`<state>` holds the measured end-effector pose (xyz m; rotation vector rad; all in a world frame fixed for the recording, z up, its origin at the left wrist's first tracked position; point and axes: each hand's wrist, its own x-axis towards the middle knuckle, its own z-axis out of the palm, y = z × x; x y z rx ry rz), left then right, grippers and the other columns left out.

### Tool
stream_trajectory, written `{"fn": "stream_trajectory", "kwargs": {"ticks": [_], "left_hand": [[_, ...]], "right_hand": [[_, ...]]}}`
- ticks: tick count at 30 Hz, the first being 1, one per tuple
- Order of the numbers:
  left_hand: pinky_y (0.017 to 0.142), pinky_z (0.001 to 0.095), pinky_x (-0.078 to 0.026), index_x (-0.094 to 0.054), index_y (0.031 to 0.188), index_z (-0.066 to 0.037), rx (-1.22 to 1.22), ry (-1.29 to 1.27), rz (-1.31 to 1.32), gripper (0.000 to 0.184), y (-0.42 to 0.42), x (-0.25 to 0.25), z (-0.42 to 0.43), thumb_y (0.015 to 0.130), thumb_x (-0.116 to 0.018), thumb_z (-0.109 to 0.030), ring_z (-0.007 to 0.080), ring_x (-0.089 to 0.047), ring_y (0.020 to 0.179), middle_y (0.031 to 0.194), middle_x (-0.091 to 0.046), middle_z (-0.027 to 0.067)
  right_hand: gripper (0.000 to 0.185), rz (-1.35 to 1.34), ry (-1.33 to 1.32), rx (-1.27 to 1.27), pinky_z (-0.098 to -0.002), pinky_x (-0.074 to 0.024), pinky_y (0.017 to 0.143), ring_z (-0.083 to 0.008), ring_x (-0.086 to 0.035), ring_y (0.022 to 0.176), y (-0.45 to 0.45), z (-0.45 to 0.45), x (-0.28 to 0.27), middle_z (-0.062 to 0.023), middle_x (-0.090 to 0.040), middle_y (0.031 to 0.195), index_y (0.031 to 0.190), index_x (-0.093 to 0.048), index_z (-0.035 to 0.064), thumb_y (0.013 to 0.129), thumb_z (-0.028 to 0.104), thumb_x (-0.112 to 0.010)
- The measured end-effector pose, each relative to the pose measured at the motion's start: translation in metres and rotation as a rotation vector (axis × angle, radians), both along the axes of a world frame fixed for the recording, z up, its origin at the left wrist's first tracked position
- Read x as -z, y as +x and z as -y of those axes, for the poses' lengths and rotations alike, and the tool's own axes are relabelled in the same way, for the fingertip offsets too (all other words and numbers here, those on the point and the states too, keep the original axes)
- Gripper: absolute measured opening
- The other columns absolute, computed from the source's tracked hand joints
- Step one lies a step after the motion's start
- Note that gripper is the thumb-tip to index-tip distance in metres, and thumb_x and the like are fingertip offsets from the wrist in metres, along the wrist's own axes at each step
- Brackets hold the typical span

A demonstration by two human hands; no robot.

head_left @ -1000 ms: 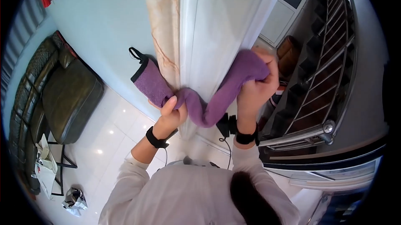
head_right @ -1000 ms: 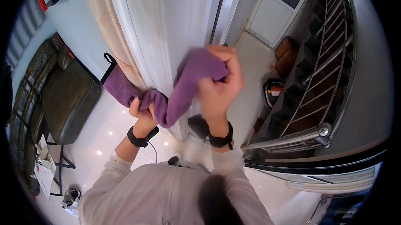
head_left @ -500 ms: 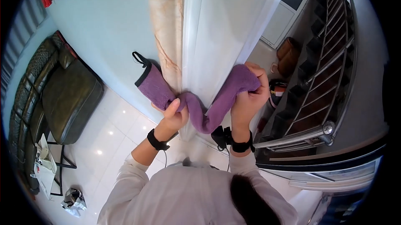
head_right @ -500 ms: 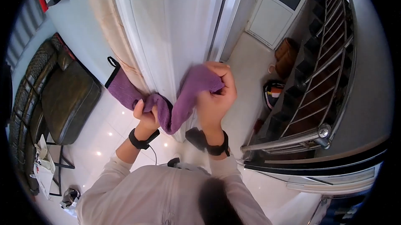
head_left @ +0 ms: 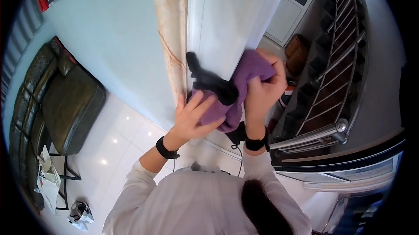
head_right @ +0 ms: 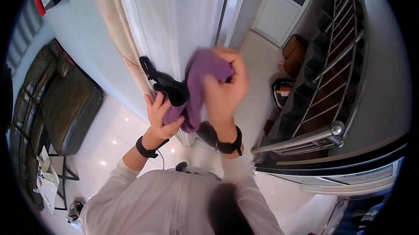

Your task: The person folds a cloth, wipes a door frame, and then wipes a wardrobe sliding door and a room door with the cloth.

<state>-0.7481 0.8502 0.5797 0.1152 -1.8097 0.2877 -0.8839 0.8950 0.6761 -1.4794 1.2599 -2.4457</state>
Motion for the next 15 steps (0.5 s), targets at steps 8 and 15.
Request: {"fn": "stream_trajectory", "kwargs": {"ticks": [8,15], "left_hand": [[0.079,0.0397,-0.046,-0.067,0.095,-0.013,0.020,0.146,-0.013,0.029,-0.015,-0.026,-0.033,0.066,-0.069,-0.014,0.0334,-0.056,0.097,0.108,-0.059,0.0208],[0.067,0.0360,-0.049,-0.070,0.091,-0.014,-0.005,0.092,-0.062,0.030,-0.026,-0.017,-0.040,0.061,-0.069,-0.014,0.0320,-0.057,0.091,0.101,-0.061,0.0216]], "right_hand": [[0.024,-0.068,0.115,0.034,-0.0245,-0.0424,0.078,-0.0147,-0.055,0.083,-0.008,-0.007,0.015,-0.0076,-0.059,0.087,0.084,-0.057,-0.0008,0.061,-0.008,-0.053],[0.027,-0.237,0.085,0.138,-0.0263,-0.0431,0.070,-0.0192,-0.054,0.077,-0.010,-0.010,-0.001,-0.0085,-0.059,0.086,0.083,-0.058,0.0009,0.057,-0.007,-0.057]]}}
